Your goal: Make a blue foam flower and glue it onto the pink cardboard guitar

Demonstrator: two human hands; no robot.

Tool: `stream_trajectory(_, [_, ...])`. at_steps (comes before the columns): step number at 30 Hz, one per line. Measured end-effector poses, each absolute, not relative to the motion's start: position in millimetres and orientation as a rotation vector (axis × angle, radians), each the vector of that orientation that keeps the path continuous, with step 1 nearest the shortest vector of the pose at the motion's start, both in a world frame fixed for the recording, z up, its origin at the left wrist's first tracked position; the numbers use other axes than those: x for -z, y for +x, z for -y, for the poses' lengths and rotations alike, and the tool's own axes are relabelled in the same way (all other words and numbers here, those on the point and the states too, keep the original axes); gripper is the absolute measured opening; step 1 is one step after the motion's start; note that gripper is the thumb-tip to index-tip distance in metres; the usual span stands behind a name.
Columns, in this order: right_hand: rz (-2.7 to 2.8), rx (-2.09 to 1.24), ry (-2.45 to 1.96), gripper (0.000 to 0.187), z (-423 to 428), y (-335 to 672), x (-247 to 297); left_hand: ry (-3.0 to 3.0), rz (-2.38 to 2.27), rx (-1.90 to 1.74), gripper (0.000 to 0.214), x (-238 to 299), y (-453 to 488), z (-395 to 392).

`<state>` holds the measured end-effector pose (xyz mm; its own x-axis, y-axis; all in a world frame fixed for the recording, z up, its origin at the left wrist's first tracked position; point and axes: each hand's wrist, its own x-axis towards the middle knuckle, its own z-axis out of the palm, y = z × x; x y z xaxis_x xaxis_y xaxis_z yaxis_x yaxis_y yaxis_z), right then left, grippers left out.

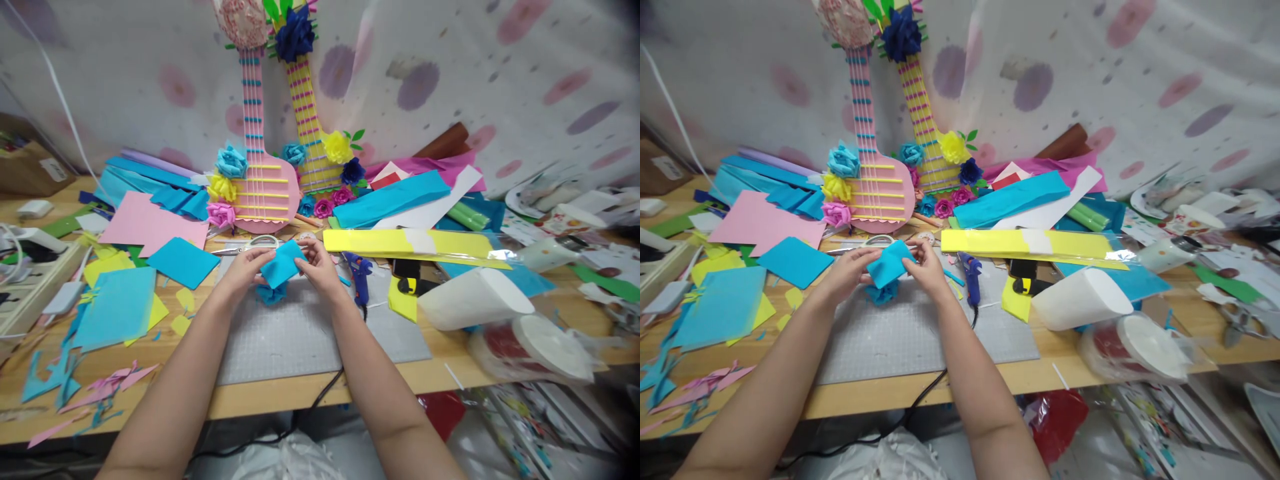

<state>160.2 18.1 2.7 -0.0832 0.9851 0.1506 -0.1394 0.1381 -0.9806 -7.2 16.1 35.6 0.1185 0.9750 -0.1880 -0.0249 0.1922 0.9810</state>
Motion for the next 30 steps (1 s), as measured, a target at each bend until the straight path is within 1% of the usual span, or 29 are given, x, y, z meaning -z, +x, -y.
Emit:
stream_trajectory(3, [1.216,-1.260,-0.961,0.042,-16.2,159.0,-7.1,1.026,-1.165,-0.895,0.044,-35.7,-6.4,-15.7])
stream_trajectory(7, [0.915,-1.430,-0.997,0.049,-14.1,153.6,-8.4,0.968,-1.170,-1.094,0.047,-31.2,1.6,-16.1])
stream_trajectory(10, [0.862,-1.580,-0.992,0.045,-12.7,149.7,-7.6,0.936,-1.169,-1.196,0.048,-26.1,8.7,-15.2])
stream_trajectory(13, [0.911,-1.509,-1.012,0.038,-13.7,150.0,-4.8,0.968,-1.157,-1.184,0.049,-24.4,11.6,-13.8])
stream_trajectory(16, [0.967,-1.453,-1.004,0.034,-17.1,155.6,0.3,1.016,-1.139,-1.070,0.051,-27.2,8.7,-13.6])
stream_trajectory(21, [1.097,-1.441,-0.948,0.026,-21.8,165.1,8.0,1.074,-1.178,-0.979,0.046,-32.4,1.6,-14.9])
stream_trajectory(27, [1.174,-1.450,-0.989,0.027,-17.6,166.7,-0.2,1.134,-1.216,-0.949,0.045,-34.8,-0.6,-14.9])
stream_trajectory(30, [1.251,-1.504,-1.020,0.026,-14.4,165.7,-6.4,1.215,-1.247,-1.029,0.043,-28.8,-0.9,-17.7])
